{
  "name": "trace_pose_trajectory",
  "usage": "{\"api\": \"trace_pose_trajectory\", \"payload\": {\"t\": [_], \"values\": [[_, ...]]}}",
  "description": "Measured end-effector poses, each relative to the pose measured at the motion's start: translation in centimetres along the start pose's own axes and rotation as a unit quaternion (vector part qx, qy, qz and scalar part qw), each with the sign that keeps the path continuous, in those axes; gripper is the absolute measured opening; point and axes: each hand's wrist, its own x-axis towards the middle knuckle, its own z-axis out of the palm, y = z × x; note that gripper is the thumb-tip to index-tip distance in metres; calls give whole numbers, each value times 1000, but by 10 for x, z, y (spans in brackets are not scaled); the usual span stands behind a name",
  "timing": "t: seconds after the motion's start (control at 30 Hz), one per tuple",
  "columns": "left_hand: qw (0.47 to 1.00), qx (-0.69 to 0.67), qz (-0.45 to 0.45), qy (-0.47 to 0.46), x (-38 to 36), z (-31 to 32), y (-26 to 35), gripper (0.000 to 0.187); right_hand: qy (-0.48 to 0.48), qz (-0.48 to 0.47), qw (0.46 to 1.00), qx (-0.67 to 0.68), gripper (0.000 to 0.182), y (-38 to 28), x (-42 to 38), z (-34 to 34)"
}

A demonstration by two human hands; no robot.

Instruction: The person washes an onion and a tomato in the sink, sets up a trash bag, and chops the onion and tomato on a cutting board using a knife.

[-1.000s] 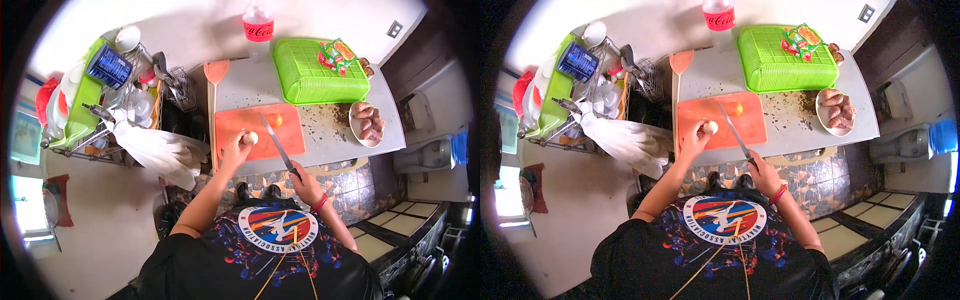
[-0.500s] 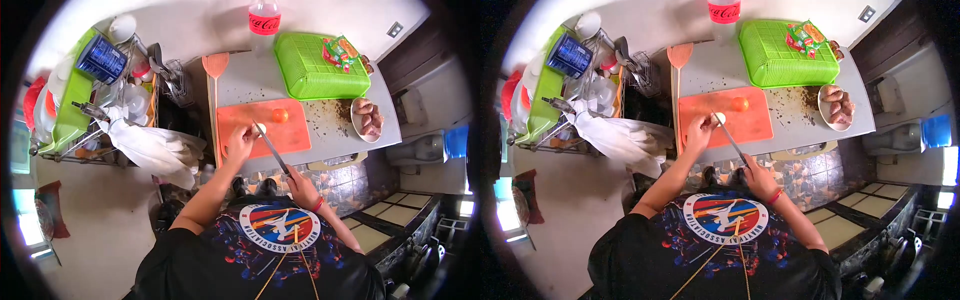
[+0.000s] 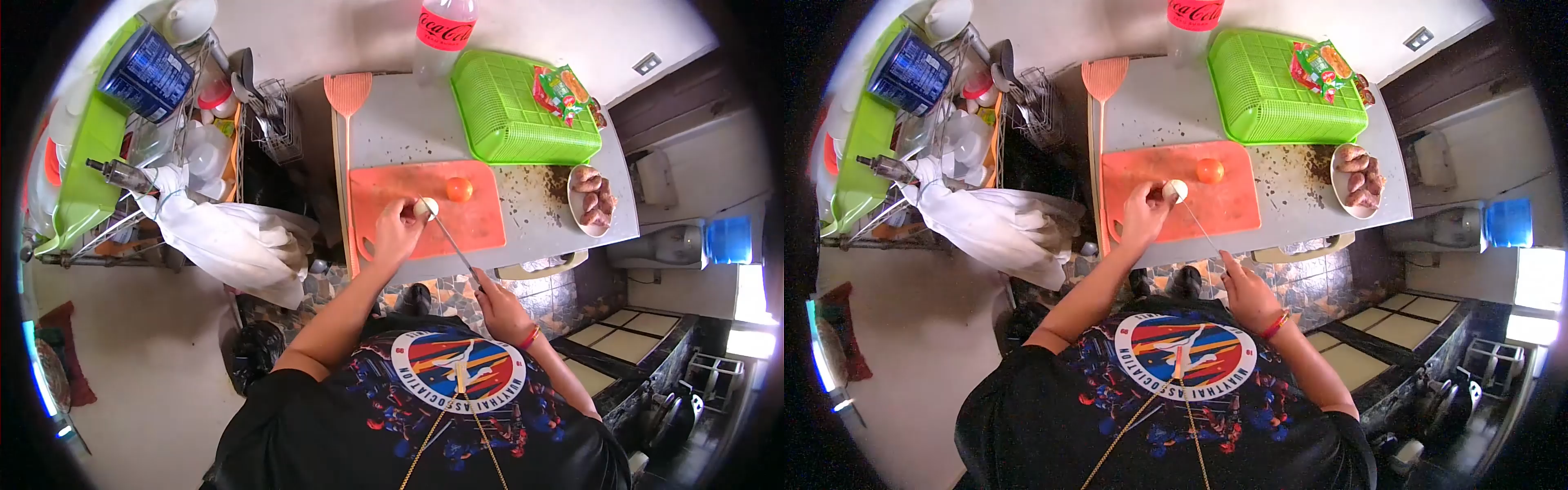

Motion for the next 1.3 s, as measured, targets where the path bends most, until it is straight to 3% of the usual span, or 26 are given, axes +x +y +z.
{"api": "trace_pose_trajectory", "payload": {"t": [0.1,0.3,0.4,0.7,0.9,1.0,1.1,1.2,1.3], "values": [[1000,-7,-5,4,2,1,8,29,27,-6,999,-34,45,-2,3,3],[1000,-27,-10,-4,4,3,1,28,42,-46,997,39,42,0,11,1],[1000,-25,0,-12,6,1,4,27,13,8,999,37,42,-9,16,-7],[1000,-12,-5,-7,6,-2,10,26,-5,6,998,63,44,4,36,-2],[1000,6,-5,-18,8,-2,8,25,21,-66,992,108,43,16,47,4],[999,-13,33,-17,6,-1,6,26,6,-60,992,108,40,23,67,11],[997,-42,61,-6,2,7,-6,28,39,-115,985,125,39,36,94,30],[998,-34,41,-21,-4,6,1,31,48,-88,990,102,41,26,80,27],[989,51,135,-15,-7,2,2,30,36,-55,995,73,45,34,56,33]]}}
